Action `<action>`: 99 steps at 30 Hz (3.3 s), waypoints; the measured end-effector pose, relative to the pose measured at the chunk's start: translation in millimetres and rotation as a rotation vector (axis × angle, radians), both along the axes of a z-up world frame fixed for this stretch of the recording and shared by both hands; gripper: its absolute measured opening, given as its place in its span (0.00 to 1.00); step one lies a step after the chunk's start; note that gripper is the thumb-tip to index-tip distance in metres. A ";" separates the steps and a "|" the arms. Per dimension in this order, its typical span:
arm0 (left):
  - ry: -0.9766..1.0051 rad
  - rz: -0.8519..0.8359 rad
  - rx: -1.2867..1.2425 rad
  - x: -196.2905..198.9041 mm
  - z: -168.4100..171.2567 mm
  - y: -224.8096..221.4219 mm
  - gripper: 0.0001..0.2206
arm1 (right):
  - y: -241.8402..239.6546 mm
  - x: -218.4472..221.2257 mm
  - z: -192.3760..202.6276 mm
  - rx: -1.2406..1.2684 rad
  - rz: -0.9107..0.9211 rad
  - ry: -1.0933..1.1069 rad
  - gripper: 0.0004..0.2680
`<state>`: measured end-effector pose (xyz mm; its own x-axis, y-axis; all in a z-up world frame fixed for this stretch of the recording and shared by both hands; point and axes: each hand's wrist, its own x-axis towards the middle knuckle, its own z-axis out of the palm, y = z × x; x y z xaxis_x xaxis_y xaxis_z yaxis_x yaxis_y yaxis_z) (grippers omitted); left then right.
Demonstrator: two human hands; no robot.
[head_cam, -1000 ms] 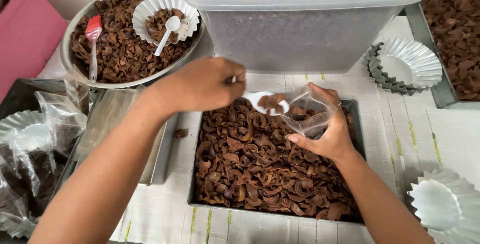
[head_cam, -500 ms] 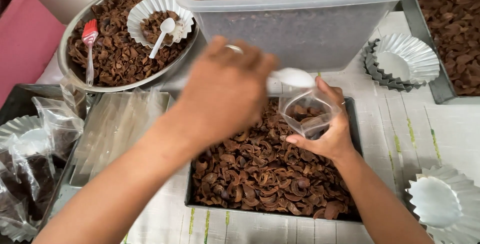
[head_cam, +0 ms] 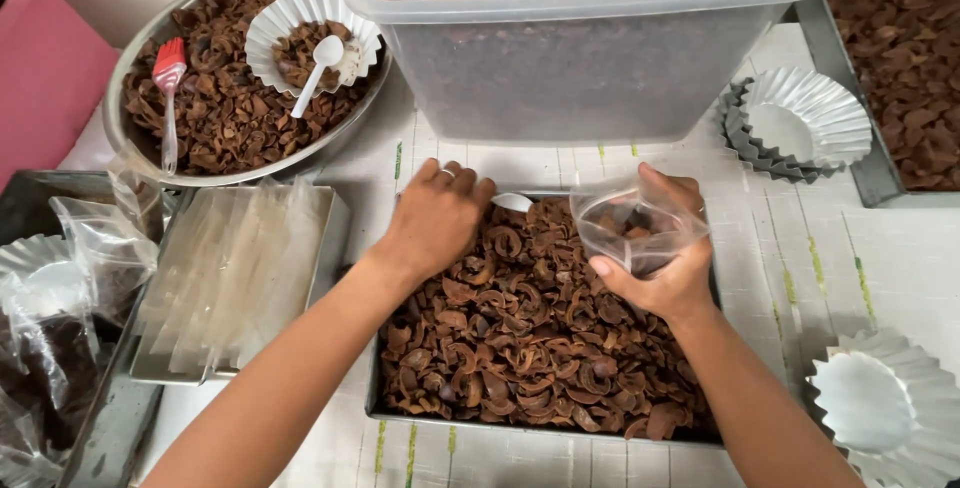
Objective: Filling small plastic bags with dried plant material using a small spoon from a metal tray.
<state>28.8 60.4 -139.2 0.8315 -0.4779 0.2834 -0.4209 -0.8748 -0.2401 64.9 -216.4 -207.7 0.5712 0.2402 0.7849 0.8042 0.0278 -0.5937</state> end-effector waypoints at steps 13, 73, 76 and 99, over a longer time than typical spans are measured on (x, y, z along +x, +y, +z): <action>0.516 -0.085 -0.485 -16.1 25.4 -18.8 0.06 | 3.4 -1.3 9.0 -0.060 0.010 0.031 0.41; -0.322 -0.261 0.016 -39.6 156.9 -45.3 0.03 | -10.4 -6.3 20.3 0.114 0.042 0.097 0.32; -0.254 -0.019 0.075 -40.4 131.1 -17.8 0.14 | -11.5 -0.7 18.7 0.236 0.164 0.214 0.33; 1.076 0.298 -0.663 -19.9 59.8 -29.2 0.17 | -9.5 -0.3 9.3 0.044 0.003 0.157 0.43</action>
